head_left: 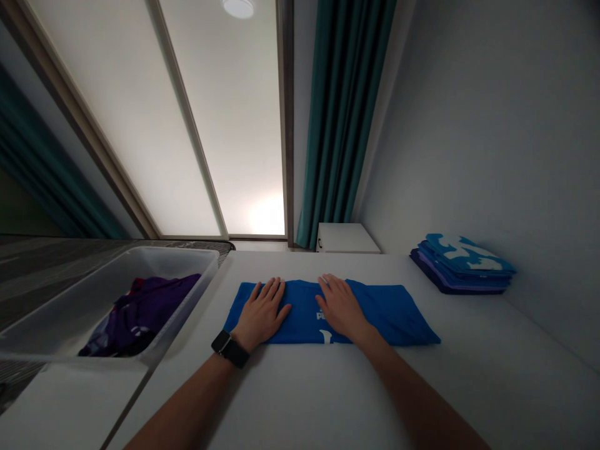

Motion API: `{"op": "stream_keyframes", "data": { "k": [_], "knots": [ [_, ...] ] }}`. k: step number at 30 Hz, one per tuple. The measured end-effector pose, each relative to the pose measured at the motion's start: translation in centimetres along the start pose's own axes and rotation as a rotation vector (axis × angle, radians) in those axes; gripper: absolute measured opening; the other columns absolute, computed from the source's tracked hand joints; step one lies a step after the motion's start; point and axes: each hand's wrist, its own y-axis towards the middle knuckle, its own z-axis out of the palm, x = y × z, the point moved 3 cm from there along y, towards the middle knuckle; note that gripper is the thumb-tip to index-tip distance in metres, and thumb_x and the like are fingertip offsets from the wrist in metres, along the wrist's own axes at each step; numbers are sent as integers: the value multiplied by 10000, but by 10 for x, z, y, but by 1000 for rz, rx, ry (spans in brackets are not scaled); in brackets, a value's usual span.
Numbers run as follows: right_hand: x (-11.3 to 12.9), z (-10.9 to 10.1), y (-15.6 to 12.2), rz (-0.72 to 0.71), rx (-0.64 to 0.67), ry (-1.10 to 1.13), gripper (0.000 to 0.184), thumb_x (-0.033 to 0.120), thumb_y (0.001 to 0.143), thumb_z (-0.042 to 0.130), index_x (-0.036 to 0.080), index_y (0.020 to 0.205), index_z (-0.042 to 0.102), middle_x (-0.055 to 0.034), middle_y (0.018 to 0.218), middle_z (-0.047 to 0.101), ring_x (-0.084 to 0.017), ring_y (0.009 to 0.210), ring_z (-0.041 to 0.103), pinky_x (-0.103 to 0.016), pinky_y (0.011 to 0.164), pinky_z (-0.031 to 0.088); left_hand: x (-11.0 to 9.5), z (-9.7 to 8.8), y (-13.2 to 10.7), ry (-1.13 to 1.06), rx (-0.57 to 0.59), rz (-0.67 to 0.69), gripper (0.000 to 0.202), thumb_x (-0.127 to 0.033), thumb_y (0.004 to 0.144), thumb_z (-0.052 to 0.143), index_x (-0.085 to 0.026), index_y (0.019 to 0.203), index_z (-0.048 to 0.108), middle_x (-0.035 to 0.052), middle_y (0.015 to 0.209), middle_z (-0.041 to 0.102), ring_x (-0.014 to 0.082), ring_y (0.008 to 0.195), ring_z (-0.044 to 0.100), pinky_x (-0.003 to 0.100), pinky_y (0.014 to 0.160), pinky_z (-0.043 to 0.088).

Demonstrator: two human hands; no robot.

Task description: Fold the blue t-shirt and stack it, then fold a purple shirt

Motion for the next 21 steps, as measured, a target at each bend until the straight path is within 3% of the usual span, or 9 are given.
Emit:
{"op": "stream_keyframes", "data": {
  "k": [2,5,11,21],
  "knots": [
    [21,11,-3,-43,69,22,605,430,988,195,125,1495,322,-122,1553,311,-247,1442,215,-426,1171,136,-4,0,1,-6,-17,25,579,-490,980,308,-175,1460,383,118,1510,399,268,1417,317,489,1169,212],
    [31,21,-7,-34,144,44,645,455,982,176,108,1520,253,-110,1585,212,-232,1465,151,-426,1185,88,-5,5,2,-22,29,23,579,-486,985,289,-163,1454,392,117,1515,389,259,1412,327,466,1155,250],
    [23,20,-5,-36,195,67,682,482,980,158,75,1526,208,-108,1593,164,-219,1474,108,-419,1193,49,1,11,2,-44,87,-2,592,-489,985,292,-162,1473,363,99,1540,340,257,1428,295,471,1161,245],
    [11,15,-4,-36,237,81,697,513,978,119,99,1536,170,-79,1607,118,-203,1478,60,-404,1195,30,3,9,0,-70,84,4,602,-503,987,273,-178,1490,335,87,1542,333,254,1427,298,475,1162,242]
  ]
}}
